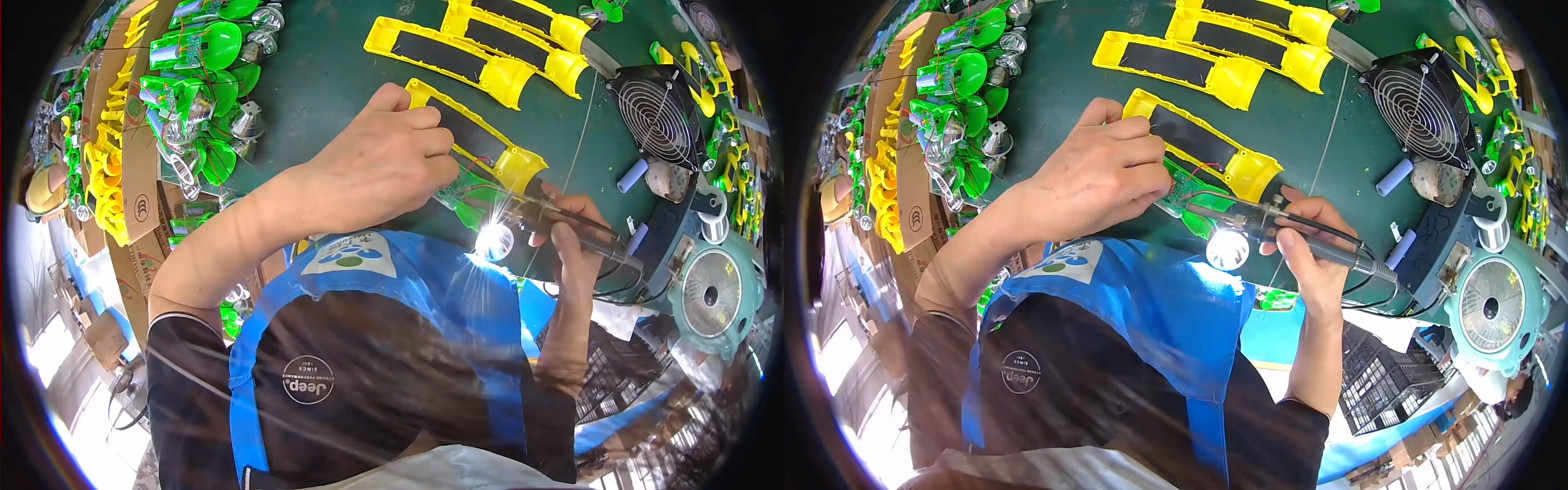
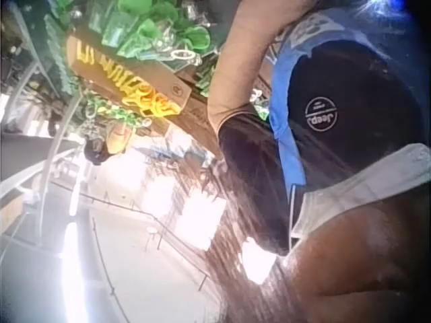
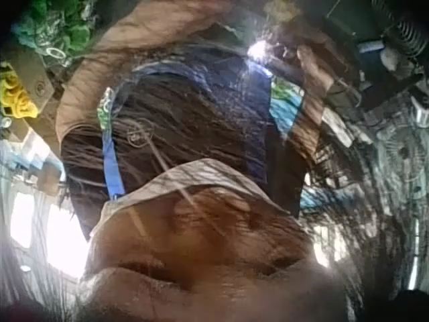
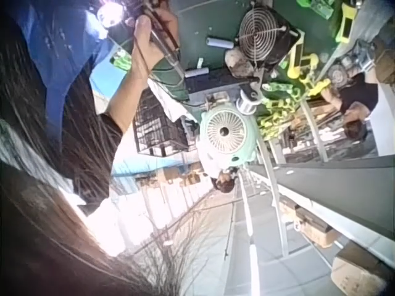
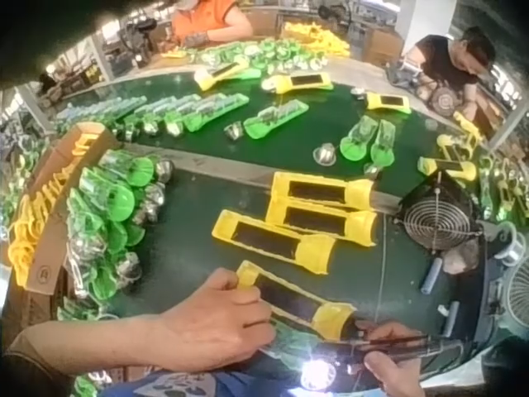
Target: Soldering components and wires onto internal circuit boards for the assembly of solar-powered LED flashlights.
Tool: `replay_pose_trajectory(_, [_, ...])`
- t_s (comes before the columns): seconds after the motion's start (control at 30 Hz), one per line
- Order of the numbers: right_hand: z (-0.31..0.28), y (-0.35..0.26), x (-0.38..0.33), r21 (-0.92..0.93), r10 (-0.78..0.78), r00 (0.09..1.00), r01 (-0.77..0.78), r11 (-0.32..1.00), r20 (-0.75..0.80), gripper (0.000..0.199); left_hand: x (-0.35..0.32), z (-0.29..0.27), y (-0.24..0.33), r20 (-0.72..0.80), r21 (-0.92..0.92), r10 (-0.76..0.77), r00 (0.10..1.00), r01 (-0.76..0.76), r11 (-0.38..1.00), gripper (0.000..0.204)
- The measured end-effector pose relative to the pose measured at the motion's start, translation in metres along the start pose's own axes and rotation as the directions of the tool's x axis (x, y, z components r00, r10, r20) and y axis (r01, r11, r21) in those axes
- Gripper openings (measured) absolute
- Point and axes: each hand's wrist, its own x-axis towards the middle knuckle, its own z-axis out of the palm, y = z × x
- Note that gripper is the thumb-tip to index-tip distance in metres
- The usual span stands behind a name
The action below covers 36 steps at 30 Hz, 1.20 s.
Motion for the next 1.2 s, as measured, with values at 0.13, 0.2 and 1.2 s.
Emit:
replay_pose_trajectory(0.13, [-0.003,0.003,-0.006,0.054,0.0,0.999,0.002,0.999,-0.05,0.032,-0.001,0.001,0.002,0.012,0.004,-0.006,1.0,0.006,1.0,0.014])
replay_pose_trajectory(0.2, [-0.005,0.007,-0.007,0.059,0.02,0.997,-0.016,0.998,-0.07,0.036,0.0,0.0,0.002,0.014,0.002,-0.01,1.0,0.01,1.0,0.014])
replay_pose_trajectory(1.2, [0.041,0.009,0.087,-0.497,-0.535,0.832,0.53,0.687,0.147,0.038,-0.057,-0.02,-0.004,-0.025,-0.05,-0.074,0.997,0.072,0.996,0.046])
